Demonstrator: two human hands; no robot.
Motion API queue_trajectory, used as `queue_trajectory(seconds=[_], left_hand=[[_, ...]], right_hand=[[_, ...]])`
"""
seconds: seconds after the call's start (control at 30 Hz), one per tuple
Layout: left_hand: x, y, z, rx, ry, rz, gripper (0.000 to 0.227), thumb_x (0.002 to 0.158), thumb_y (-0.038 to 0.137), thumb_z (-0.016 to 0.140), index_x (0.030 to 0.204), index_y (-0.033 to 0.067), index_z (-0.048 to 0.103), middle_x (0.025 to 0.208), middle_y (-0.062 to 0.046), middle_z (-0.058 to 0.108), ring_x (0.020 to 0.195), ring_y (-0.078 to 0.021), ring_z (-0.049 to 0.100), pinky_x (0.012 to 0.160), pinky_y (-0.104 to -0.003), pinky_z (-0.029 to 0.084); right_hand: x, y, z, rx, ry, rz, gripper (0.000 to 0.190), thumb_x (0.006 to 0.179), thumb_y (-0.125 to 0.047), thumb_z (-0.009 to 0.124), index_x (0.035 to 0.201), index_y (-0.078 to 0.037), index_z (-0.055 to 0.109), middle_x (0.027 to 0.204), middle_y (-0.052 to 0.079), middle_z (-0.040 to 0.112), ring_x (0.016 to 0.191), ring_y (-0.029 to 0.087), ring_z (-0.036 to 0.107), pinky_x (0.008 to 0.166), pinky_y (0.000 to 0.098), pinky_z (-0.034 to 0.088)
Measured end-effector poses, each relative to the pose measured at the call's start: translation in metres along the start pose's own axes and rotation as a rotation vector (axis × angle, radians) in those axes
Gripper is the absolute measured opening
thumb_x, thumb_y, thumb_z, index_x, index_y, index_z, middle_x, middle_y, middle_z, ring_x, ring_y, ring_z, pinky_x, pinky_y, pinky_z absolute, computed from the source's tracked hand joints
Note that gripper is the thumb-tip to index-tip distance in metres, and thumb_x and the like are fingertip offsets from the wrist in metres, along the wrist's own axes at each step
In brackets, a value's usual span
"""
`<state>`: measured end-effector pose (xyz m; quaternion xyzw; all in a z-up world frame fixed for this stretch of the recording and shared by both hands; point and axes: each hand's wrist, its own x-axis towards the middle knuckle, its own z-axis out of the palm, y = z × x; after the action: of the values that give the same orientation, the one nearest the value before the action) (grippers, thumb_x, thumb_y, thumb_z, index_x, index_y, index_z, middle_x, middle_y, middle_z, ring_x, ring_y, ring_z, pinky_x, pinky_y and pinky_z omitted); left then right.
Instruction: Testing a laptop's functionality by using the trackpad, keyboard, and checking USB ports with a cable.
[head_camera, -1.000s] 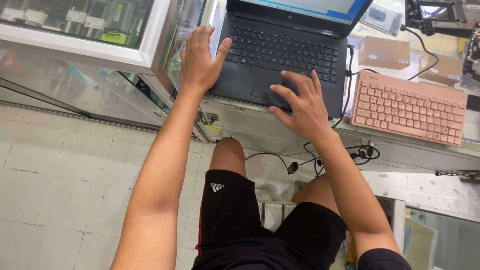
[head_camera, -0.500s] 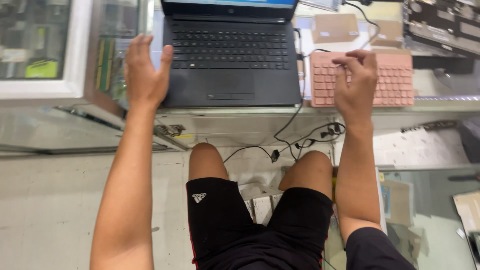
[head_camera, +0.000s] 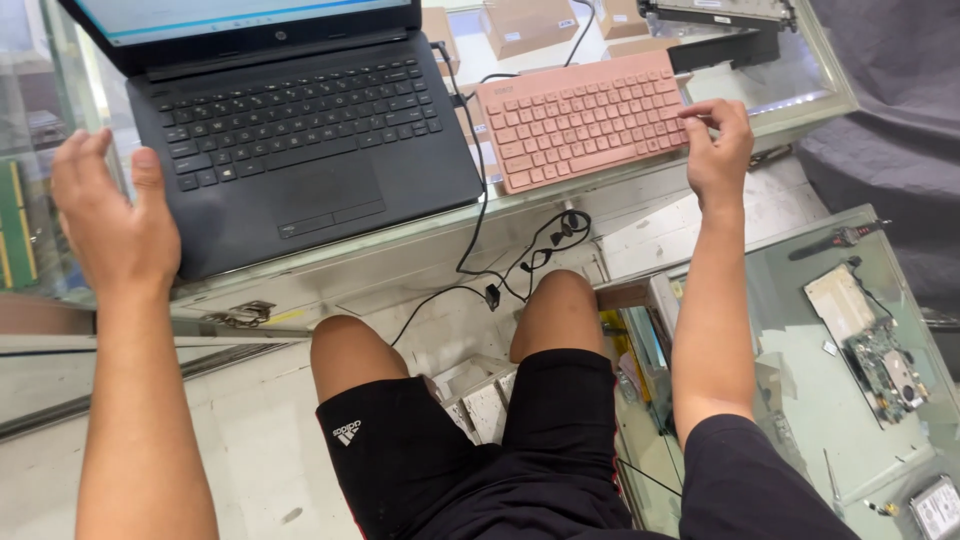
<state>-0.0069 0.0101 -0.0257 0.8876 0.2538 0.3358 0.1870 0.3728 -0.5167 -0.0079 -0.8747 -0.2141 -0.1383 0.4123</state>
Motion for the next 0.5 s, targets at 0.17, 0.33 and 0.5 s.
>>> queue_trajectory(seconds=[0.17,0.33,0.5], left_hand=[[0.003,0.013,-0.008,-0.005,-0.021,-0.111,0.069,0.116,0.056,0.037,0.143,-0.0047,0.055,0.147,-0.026,0.05,0.136,-0.0428,0.042,0.105,-0.063,0.03],[0.004,-0.002,0.005,0.021,0.023,-0.185,0.057,0.11,0.05,0.049,0.141,0.0032,0.057,0.147,-0.021,0.051,0.138,-0.0381,0.042,0.107,-0.06,0.031],[0.006,0.024,-0.014,-0.014,-0.058,-0.297,0.073,0.104,0.062,0.037,0.147,0.0039,0.051,0.154,-0.018,0.045,0.144,-0.0342,0.037,0.114,-0.061,0.024]], right_hand=[[0.003,0.024,0.008,-0.127,-0.016,-0.277,0.022,0.099,0.002,0.06,0.107,-0.009,0.078,0.107,0.011,0.059,0.1,0.028,0.061,0.094,0.0402,0.051],[0.009,0.053,0.011,-0.163,0.01,-0.429,0.02,0.1,0.003,0.063,0.111,-0.001,0.079,0.106,0.017,0.065,0.107,0.033,0.06,0.1,0.0427,0.048],[-0.013,0.013,0.02,-0.142,0.1,-0.401,0.017,0.108,0.004,0.062,0.114,0.002,0.078,0.117,0.021,0.056,0.107,0.037,0.061,0.089,0.0465,0.051]])
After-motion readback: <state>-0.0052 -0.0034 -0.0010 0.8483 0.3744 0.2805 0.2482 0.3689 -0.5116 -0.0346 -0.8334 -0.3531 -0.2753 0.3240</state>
